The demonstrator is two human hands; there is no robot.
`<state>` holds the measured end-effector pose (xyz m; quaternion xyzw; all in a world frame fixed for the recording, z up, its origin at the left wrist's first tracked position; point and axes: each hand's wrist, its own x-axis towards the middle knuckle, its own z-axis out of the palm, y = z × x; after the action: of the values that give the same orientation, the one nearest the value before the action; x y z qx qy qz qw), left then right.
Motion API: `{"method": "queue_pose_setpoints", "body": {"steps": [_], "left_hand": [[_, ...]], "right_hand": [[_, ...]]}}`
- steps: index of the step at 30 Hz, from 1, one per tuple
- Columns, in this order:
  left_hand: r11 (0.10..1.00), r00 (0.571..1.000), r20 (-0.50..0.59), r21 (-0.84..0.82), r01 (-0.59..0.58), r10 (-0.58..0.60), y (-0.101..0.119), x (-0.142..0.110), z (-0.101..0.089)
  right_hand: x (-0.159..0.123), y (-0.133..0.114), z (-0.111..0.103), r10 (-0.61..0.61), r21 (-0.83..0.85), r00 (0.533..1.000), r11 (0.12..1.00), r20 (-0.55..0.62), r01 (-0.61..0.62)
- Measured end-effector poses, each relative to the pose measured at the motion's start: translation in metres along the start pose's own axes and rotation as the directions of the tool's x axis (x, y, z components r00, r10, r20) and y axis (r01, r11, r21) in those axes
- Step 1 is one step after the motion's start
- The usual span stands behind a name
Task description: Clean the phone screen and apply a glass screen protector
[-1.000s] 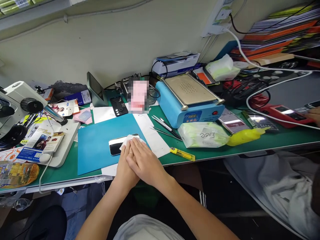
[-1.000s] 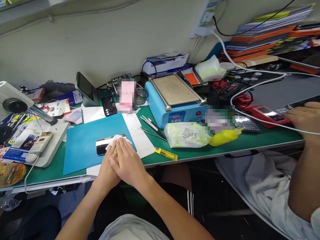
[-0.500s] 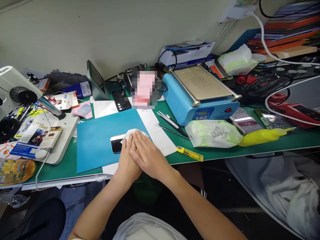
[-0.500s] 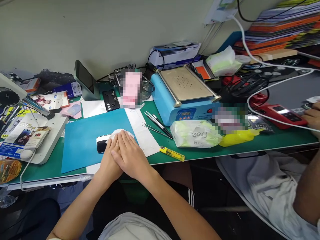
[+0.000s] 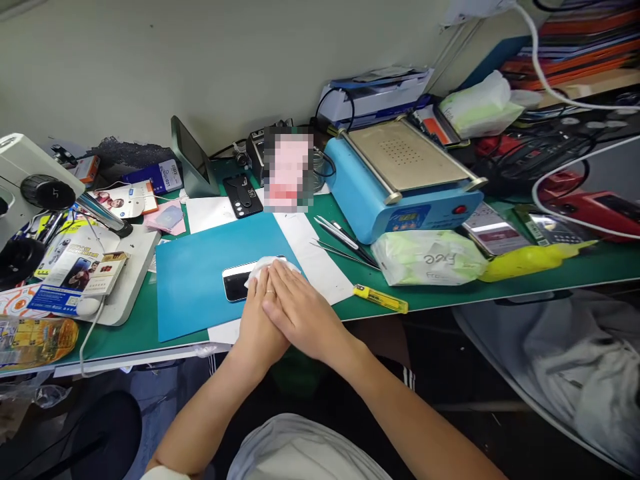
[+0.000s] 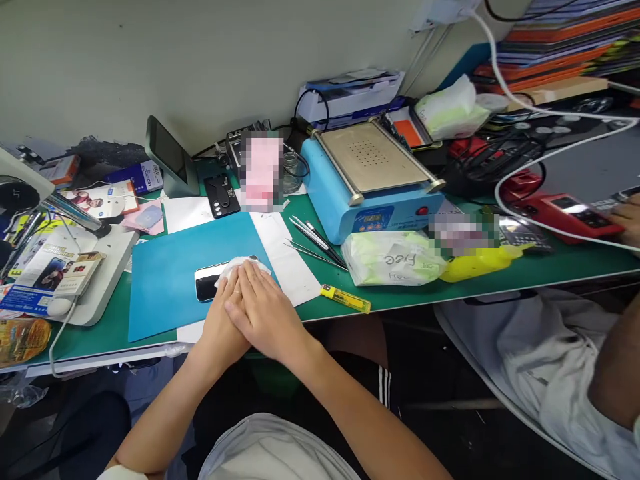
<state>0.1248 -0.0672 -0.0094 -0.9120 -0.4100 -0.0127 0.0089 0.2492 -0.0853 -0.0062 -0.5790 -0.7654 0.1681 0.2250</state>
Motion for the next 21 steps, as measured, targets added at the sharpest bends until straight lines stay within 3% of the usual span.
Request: {"method": "queue_pose_setpoints", "body": {"steps": [6,12,17,21], "left_hand": [[0.998,0.996,0.068,0.012,-0.058,0.057,-0.006,0.007,-0.002],[0.984,0.984,0.031,-0.022,-0.177,0.177,-0.014,0.004,-0.006],[0.96,0.955,0.099,-0.039,-0.276,0.279,-0.054,0.0,-0.024],[0.977,0.978,0.084,0.087,-0.196,0.189,-0.081,-0.013,-0.032]], "right_hand": [[0.005,0.002,-0.002,0.037,0.004,0.999,0.999,0.017,-0.037],[-0.01,0.001,0.004,0.023,-0.034,0.996,0.999,-0.084,-0.025],[-0.005,0.029,-0.028,-0.084,0.064,0.996,0.994,0.002,0.084],[0.017,0.059,-0.05,-0.174,-0.061,0.983,0.982,0.055,0.178]]}}
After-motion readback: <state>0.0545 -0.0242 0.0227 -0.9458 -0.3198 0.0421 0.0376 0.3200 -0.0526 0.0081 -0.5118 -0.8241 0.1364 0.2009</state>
